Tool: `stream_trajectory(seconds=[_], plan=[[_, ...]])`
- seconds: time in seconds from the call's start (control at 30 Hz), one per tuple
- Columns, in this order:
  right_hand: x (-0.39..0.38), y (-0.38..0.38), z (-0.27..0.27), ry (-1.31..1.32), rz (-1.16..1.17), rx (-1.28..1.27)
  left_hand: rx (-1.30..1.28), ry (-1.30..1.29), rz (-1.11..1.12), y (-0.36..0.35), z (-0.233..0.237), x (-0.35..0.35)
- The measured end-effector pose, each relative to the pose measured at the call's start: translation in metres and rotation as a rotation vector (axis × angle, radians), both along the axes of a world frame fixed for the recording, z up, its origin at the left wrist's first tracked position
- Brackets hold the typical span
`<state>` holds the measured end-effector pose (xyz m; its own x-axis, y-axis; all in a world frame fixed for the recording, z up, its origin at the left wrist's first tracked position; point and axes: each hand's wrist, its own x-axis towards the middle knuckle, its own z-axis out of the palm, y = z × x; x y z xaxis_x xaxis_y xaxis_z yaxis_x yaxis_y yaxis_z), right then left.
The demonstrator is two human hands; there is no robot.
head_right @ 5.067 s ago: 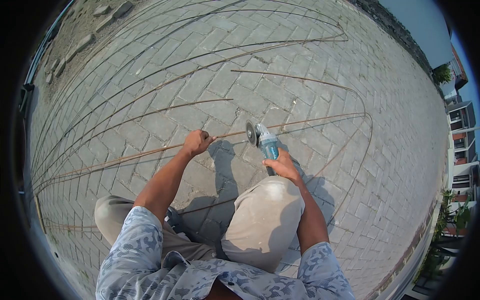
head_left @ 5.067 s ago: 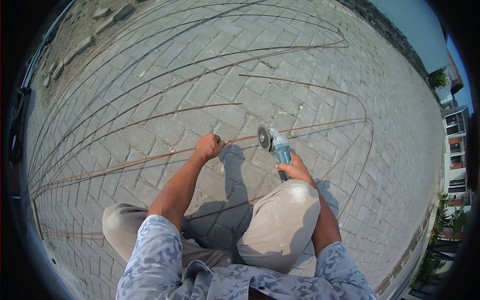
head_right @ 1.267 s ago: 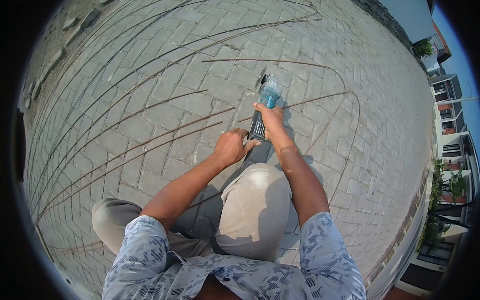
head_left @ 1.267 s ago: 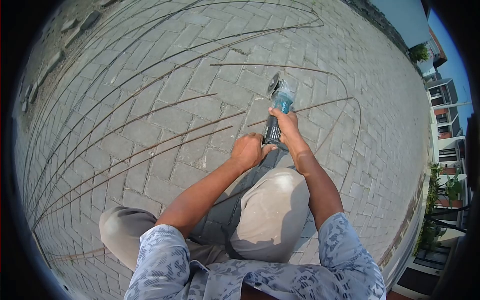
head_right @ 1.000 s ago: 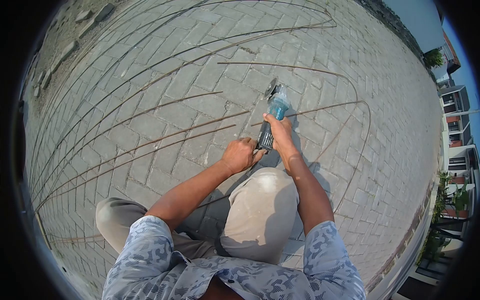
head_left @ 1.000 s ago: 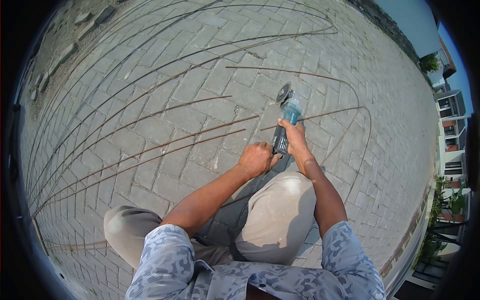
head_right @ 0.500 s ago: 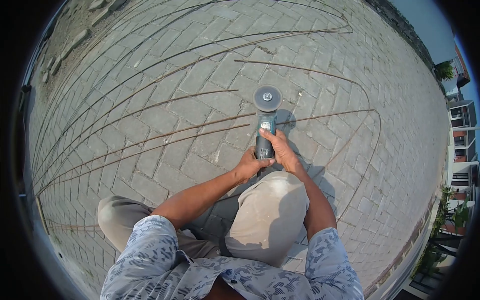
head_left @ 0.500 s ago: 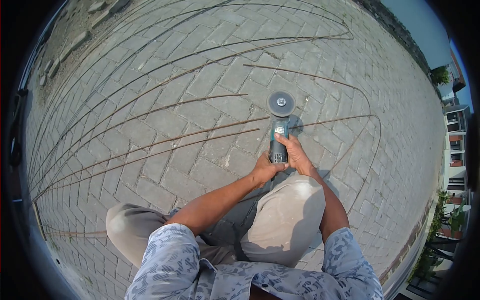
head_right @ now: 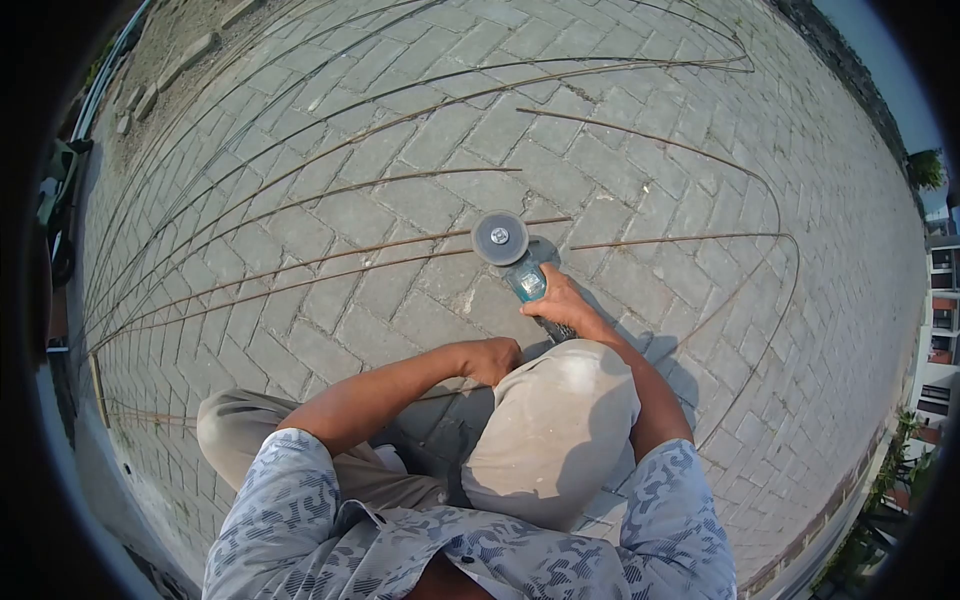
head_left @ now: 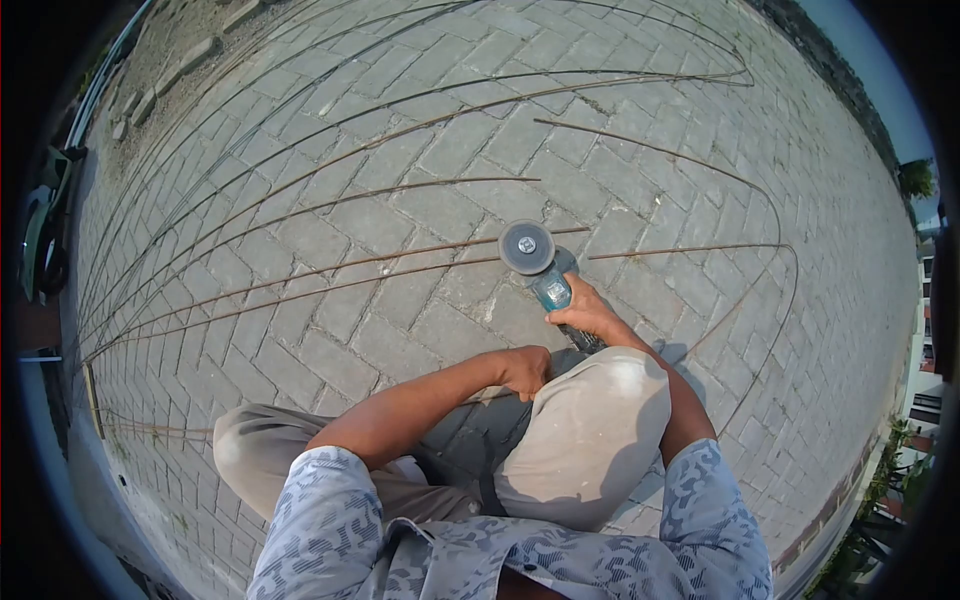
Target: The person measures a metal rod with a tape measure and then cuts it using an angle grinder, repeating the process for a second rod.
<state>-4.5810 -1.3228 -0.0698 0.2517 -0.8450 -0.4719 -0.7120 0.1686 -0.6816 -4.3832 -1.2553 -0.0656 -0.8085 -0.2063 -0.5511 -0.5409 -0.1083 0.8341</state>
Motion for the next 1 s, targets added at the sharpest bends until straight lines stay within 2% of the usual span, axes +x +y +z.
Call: stream_trajectory(seconds=[0.03,0.1,0.17,0.23,0.3,0.37,0.43,0.47,0.57,0.6,0.63,0.67,0.7,0.8,0.9,1.0], plan=[[-0.001,0.002,0.000,0.016,0.040,0.013,0.163,-0.002,-0.070,-0.014,0.021,0.017],[-0.005,0.006,0.000,-0.017,0.076,0.047,0.046,-0.137,-0.074,-0.049,0.064,0.052],[-0.018,0.013,0.000,-0.014,0.078,0.067,-0.113,-0.298,0.142,-0.081,0.095,0.096],[-0.034,0.022,-0.002,0.019,0.053,0.073,-0.382,-0.358,0.184,-0.109,0.101,0.158],[-0.059,0.035,-0.030,0.069,-0.091,-0.018,-0.663,-0.498,0.226,-0.122,0.112,0.219],[-0.079,0.048,-0.031,0.069,-0.252,-0.037,-0.718,-0.557,0.305,-0.127,0.125,0.268],[-0.094,0.056,-0.008,0.014,-0.435,0.009,-0.527,-0.613,0.428,-0.121,0.145,0.292],[-0.112,0.065,-0.046,0.064,-0.558,-0.078,-0.509,-0.575,0.493,-0.116,0.147,0.301],[-0.126,0.066,0.003,0.024,-0.719,0.038,-0.376,-0.565,0.678,-0.105,0.132,0.316],[-0.129,0.068,0.000,0.129,-0.782,-0.021,-0.327,-0.536,0.730,-0.103,0.122,0.319],[-0.138,0.072,-0.005,0.080,-0.792,-0.031,-0.275,-0.509,0.787,-0.105,0.116,0.319],[-0.150,0.075,-0.015,0.029,-0.794,-0.040,-0.314,-0.606,0.682,-0.110,0.117,0.316],[-0.161,0.076,-0.025,-0.023,-0.791,-0.049,-0.377,-0.593,0.637,-0.113,0.115,0.313],[-0.191,0.085,-0.090,0.140,-0.824,-0.155,-0.486,-0.551,0.571,-0.115,0.114,0.304],[-0.193,0.088,-0.093,0.193,-0.870,-0.146,-0.456,-0.512,0.631,-0.114,0.126,0.288],[-0.185,0.086,-0.055,-0.011,-0.838,-0.051,-0.432,-0.532,0.649,-0.113,0.129,0.284]])
